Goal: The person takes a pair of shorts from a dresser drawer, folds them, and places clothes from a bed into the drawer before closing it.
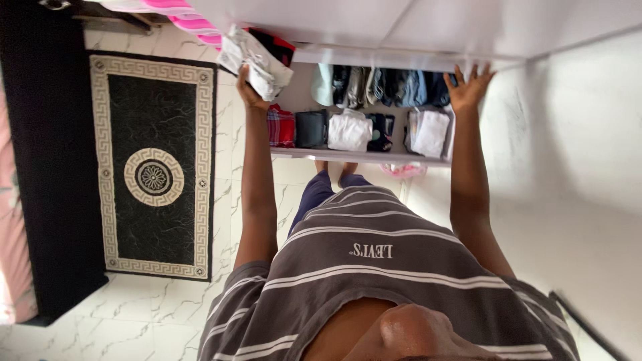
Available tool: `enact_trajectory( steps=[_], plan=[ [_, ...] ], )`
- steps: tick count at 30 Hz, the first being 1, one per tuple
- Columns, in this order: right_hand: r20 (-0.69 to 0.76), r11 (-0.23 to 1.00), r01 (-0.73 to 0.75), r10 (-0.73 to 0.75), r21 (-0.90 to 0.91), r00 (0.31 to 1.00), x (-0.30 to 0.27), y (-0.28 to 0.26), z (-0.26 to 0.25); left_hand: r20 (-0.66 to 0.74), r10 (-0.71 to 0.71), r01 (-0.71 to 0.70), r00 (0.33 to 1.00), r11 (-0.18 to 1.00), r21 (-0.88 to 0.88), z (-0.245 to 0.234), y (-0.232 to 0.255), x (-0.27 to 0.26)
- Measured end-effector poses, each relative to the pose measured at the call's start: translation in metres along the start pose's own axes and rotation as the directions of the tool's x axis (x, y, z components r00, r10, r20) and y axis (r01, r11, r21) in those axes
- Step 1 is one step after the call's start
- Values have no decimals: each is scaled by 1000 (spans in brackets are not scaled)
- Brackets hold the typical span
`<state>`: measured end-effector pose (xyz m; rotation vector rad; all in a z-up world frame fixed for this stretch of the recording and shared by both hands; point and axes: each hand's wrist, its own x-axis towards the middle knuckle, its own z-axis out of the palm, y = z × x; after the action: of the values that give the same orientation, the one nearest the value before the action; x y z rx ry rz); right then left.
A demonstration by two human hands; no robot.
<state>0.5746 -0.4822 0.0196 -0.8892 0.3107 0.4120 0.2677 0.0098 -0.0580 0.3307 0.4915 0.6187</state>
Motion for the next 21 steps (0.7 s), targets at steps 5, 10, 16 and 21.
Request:
enact_trajectory(
  steps=[5, 10, 16, 21],
  plan=[
    [1, 967, -88, 91, -238, 996, -4, 8, -17, -86, -46, 50, 995, 998, 46, -12, -1, -23],
    [240, 782, -181, 388, -596, 890, -78, 100, -32, -148, -272, 306, 951, 894, 327, -41, -61, -98],
    [374, 827, -250, 470, -504, 799, -178, 180, -60, 1, -735, 542, 678, 501, 675, -16, -203, -162],
    [59, 790, -218, 306, -573, 950, -177, 148, -82, 47, -665, 405, 746, 509, 759, 20, -267, -168]
  ],
)
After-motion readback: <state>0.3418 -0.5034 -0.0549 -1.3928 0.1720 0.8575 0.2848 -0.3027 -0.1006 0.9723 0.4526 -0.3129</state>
